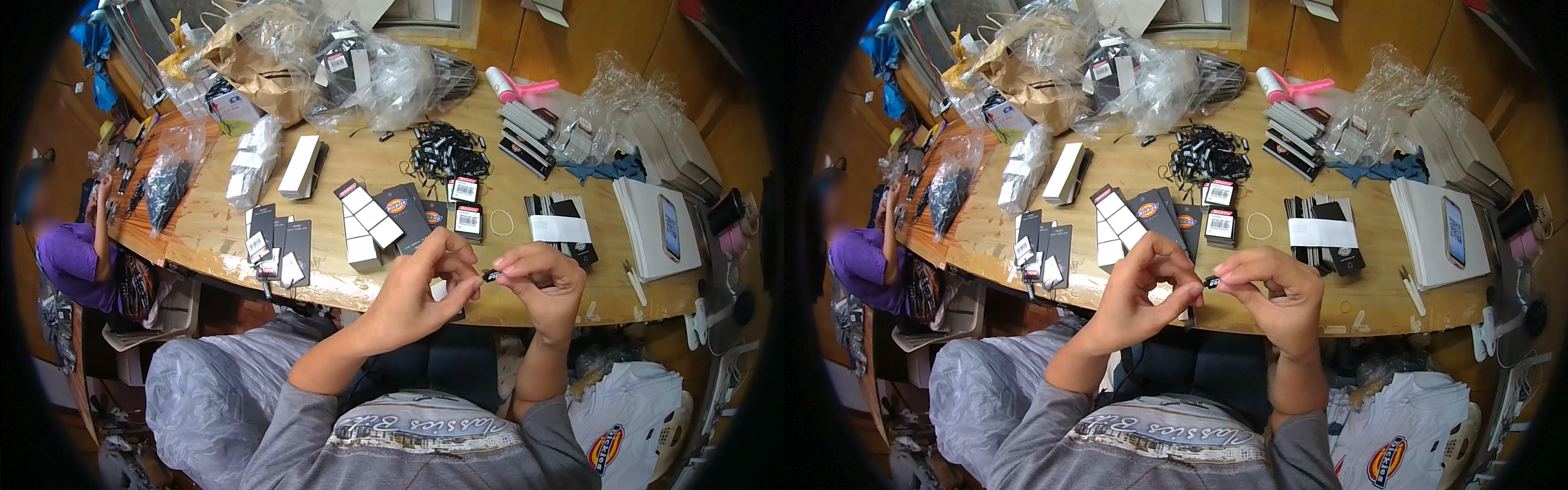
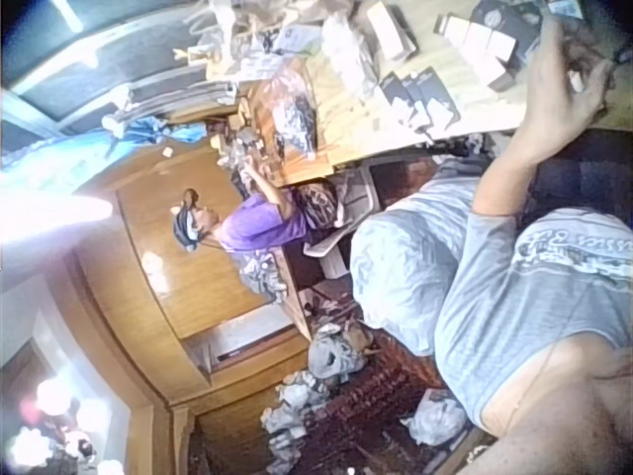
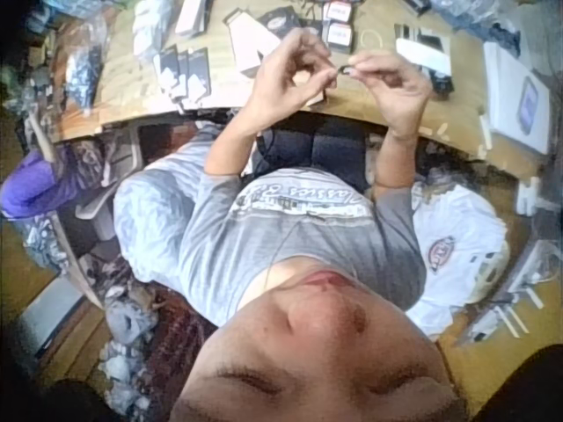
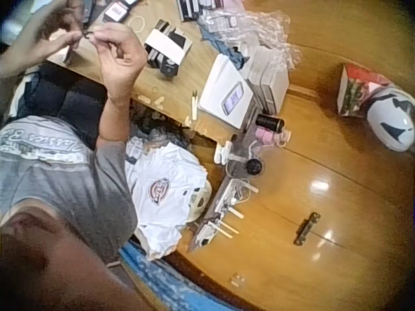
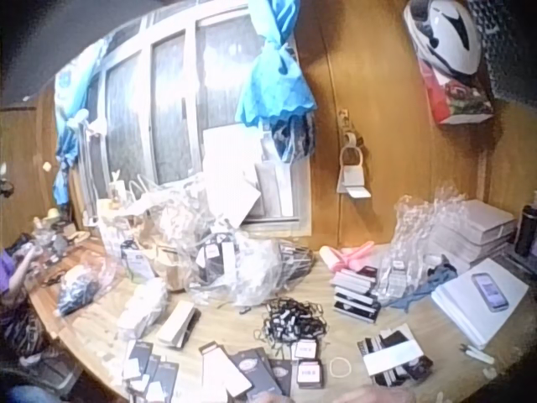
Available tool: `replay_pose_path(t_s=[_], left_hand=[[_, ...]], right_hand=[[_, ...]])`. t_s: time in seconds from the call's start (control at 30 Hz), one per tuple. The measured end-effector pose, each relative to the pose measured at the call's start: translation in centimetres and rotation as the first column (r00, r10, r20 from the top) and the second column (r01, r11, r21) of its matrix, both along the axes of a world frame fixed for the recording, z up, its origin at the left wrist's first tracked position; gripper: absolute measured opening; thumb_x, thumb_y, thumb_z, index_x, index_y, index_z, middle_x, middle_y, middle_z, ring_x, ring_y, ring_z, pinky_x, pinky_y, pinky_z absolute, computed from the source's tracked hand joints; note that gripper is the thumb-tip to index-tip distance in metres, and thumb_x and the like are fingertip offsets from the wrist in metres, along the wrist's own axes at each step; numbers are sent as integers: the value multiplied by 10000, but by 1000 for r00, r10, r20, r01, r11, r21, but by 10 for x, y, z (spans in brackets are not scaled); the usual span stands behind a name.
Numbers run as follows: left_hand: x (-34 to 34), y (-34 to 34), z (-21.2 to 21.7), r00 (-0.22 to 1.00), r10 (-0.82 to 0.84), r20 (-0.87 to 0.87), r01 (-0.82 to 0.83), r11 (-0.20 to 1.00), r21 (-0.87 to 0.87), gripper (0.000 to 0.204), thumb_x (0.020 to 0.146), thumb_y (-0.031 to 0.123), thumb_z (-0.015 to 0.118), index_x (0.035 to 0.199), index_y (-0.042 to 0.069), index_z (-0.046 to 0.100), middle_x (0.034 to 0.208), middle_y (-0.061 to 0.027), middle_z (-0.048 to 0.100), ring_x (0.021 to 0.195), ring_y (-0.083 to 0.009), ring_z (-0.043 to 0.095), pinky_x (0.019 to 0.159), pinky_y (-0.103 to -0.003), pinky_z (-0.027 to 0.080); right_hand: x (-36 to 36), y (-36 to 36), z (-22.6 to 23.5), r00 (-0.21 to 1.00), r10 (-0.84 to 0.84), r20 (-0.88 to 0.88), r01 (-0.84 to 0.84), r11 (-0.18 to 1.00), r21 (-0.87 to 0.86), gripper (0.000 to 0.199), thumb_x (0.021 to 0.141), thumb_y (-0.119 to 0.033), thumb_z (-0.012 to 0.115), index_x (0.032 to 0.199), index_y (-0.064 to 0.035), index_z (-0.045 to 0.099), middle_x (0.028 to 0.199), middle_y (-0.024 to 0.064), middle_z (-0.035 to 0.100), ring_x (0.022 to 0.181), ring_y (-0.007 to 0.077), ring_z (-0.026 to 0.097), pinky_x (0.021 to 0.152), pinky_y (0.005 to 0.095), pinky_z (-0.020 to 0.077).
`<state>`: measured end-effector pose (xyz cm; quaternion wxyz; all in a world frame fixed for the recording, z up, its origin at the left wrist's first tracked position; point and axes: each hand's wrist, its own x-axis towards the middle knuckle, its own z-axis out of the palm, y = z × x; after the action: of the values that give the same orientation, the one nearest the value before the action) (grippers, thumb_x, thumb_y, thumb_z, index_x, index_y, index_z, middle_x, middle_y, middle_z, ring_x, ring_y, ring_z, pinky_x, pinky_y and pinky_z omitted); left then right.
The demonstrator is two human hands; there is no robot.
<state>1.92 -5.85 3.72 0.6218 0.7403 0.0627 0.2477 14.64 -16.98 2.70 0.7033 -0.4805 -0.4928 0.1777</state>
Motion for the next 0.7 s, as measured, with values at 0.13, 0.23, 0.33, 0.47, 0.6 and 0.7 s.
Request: replay_pose_path(t_s=[0.13, 0.23, 0.33, 0.47, 0.6, 0.7], left_hand=[[0, 4, -2, 999, -46, 21, 47, 999, -28, 301, 718, -53, 584, 908, 18, 361, 731, -67, 520, 701, -130, 561, 642, -232, 436], [5, 11, -15, 984, -110, 139, 122, 989, -85, 404, 677, -4, 649, 942, 45, 349, 766, -65, 507, 726, -134, 545, 657, -245, 422], [12, 14, -22, 959, -139, 247, 176, 976, -132, 500, 633, 75, 702, 972, 75, 334, 788, -61, 499, 732, -134, 527, 651, -249, 399], [15, 13, -25, 942, -148, 303, 191, 974, -119, 515, 631, 101, 710, 984, 70, 336, 794, -48, 493, 740, -115, 498, 645, -236, 374], [16, 13, -32, 946, -142, 292, 175, 981, -87, 527, 622, 116, 723, 981, 60, 340, 801, -39, 480, 746, -108, 478, 650, -235, 368], [15, 14, -34, 935, -137, 327, 179, 978, -102, 533, 605, 139, 735, 965, 56, 351, 819, -42, 478, 750, -106, 466, 651, -236, 367]], right_hand=[[2, 0, 2, 998, 20, 54, -20, 1000, -12, 158, 632, 159, 587, 731, 38, 563, 782, 130, 572, 731, 170, 575, 648, 237, 474], [1, -1, 1, 998, 67, -3, -67, 997, -26, 147, 636, 154, 590, 726, 41, 566, 774, 130, 572, 723, 167, 576, 644, 235, 479], [0, -1, 1, 998, 67, -14, -67, 998, -3, 136, 642, 148, 591, 723, 42, 567, 764, 130, 572, 710, 166, 579, 630, 229, 486], [-3, 0, -2, 992, 84, -98, -83, 996, 19, 130, 642, 153, 586, 699, 38, 566, 757, 132, 573, 697, 167, 584, 615, 225, 493], [-6, 0, -1, 993, 77, -85, -76, 997, 19, 134, 634, 158, 585, 673, 31, 568, 742, 127, 575, 687, 162, 587, 606, 228, 494], [-9, 2, -2, 988, 109, -110, -108, 994, 15, 136, 628, 158, 588, 660, 27, 569, 730, 124, 578, 673, 159, 588, 590, 232, 492]])
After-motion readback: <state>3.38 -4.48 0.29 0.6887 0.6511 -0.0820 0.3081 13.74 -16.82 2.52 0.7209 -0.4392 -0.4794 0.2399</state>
